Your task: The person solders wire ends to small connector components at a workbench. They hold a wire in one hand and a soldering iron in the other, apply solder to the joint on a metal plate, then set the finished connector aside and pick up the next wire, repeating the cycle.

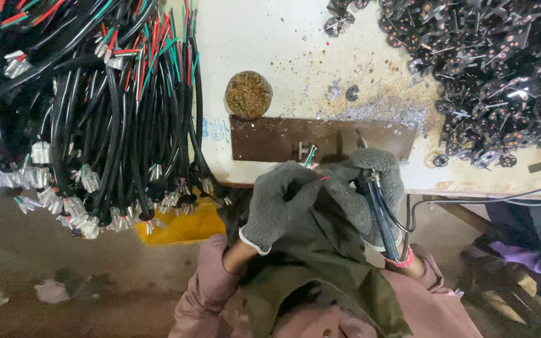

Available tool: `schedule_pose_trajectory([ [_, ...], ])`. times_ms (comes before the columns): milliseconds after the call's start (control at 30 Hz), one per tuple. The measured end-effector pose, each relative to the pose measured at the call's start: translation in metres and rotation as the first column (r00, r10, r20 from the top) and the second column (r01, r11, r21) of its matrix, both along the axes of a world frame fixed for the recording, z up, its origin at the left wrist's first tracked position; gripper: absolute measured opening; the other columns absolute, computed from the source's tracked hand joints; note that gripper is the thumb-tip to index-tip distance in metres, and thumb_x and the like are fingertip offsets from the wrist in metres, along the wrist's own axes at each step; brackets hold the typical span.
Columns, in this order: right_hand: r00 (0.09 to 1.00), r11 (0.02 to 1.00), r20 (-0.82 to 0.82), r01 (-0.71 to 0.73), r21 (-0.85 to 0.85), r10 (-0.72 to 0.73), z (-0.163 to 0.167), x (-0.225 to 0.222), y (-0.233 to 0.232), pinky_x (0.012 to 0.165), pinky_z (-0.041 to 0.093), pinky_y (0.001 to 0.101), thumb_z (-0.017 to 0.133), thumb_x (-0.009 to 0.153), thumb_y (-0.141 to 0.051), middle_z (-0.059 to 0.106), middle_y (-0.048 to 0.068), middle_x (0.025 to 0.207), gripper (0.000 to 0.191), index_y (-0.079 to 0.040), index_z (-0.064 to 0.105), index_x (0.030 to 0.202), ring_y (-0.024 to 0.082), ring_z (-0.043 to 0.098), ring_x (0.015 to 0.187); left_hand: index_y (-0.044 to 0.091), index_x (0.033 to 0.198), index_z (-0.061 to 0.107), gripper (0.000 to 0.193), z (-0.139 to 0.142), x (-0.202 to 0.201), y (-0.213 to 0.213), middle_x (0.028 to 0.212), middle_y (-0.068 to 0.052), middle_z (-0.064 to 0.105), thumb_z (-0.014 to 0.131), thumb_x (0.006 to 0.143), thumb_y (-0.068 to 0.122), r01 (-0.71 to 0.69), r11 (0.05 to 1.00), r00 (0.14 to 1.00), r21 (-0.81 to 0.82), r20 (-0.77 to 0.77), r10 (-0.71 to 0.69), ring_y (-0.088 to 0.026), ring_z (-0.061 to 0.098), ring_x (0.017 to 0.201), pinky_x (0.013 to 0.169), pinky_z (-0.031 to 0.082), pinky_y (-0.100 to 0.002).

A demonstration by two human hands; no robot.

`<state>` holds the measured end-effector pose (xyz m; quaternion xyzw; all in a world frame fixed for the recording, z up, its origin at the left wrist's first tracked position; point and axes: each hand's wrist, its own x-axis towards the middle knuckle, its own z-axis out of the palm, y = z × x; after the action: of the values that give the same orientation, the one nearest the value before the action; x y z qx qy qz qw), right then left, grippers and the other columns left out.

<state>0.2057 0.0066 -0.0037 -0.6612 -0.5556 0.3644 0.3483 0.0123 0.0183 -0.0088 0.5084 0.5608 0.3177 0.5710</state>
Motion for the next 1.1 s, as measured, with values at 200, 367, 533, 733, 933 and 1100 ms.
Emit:
schedule_pose_trajectory([
  [200, 0.968, 0.977, 0.249, -0.071, 0.199, 0.02, -0.002, -0.005, 0.001, 0.082, 0.054, 0.0331, 0.09, 0.08, -0.006, 0.066, 0.014, 0.108, 0.049, -0.007, 0.057, 0.117, 0.024, 0.066, 0.093, 0.006, 0.097, 0.072, 0.012, 0.023, 0.005, 0.015, 0.084, -0.007, 0.072, 0.074, 0.086, 0.01, -0.09, 0.994, 0.996, -0.067, 0.007, 0.09, -0.019, 0.07, 0.072, 0.068, 0.055, -0.03],
  [367, 0.99, 0.935, 0.117, -0.111, 0.337, 0.075, -0.014, 0.003, 0.009, 0.09, 0.053, 0.0331, 0.084, 0.095, -0.001, 0.072, 0.01, 0.115, 0.041, -0.004, 0.055, 0.124, 0.024, 0.069, 0.103, 0.008, 0.103, 0.065, 0.012, 0.038, -0.038, 0.034, 0.098, -0.011, 0.067, 0.072, 0.095, 0.003, -0.191, 0.85, 0.851, 0.49, -0.35, 0.392, -0.031, 0.068, 0.087, 0.077, 0.056, -0.038],
  [533, 0.959, 0.955, 0.282, -0.112, 0.274, 0.032, -0.027, 0.011, 0.016, 0.093, 0.05, 0.0417, 0.085, 0.09, -0.002, 0.069, 0.014, 0.107, 0.027, -0.004, 0.067, 0.109, 0.032, 0.065, 0.1, 0.009, 0.099, 0.065, 0.01, 0.013, -0.054, 0.07, 0.091, -0.012, 0.063, 0.071, 0.095, 0.002, -0.154, 0.837, 0.7, 0.526, -0.539, 0.468, -0.033, 0.067, 0.081, 0.07, 0.053, -0.04],
  [733, 0.974, 0.968, 0.228, -0.056, 0.246, -0.001, -0.024, 0.007, 0.015, 0.092, 0.051, 0.0405, 0.085, 0.091, -0.006, 0.072, 0.011, 0.105, 0.027, -0.005, 0.065, 0.109, 0.03, 0.068, 0.097, 0.007, 0.101, 0.064, 0.007, 0.039, -0.05, 0.06, 0.094, -0.012, 0.065, 0.071, 0.101, 0.005, -0.155, 0.849, 0.753, 0.505, -0.497, 0.432, -0.033, 0.068, 0.085, 0.074, 0.054, -0.04],
  [933, 0.972, 0.9, 0.093, -0.233, 0.369, 0.214, -0.022, 0.004, 0.031, 0.084, 0.061, 0.0331, 0.082, 0.099, -0.007, 0.077, 0.009, 0.118, 0.029, -0.007, 0.06, 0.119, 0.025, 0.078, 0.097, 0.004, 0.101, 0.069, 0.01, 0.028, -0.03, 0.025, 0.092, -0.013, 0.071, 0.07, 0.094, 0.011, -0.039, 0.998, 0.994, -0.053, -0.104, 0.034, -0.028, 0.073, 0.084, 0.076, 0.056, -0.035],
  [1100, 0.895, 0.873, 0.26, -0.423, 0.241, 0.362, -0.011, 0.006, 0.036, 0.078, 0.058, 0.0376, 0.085, 0.083, -0.014, 0.076, 0.013, 0.112, 0.042, -0.008, 0.065, 0.12, 0.029, 0.074, 0.092, 0.004, 0.108, 0.069, 0.018, 0.004, -0.012, 0.028, 0.095, -0.015, 0.071, 0.068, 0.093, 0.015, 0.245, 0.965, 0.97, -0.092, 0.033, -0.243, -0.031, 0.071, 0.088, 0.078, 0.054, -0.039],
])
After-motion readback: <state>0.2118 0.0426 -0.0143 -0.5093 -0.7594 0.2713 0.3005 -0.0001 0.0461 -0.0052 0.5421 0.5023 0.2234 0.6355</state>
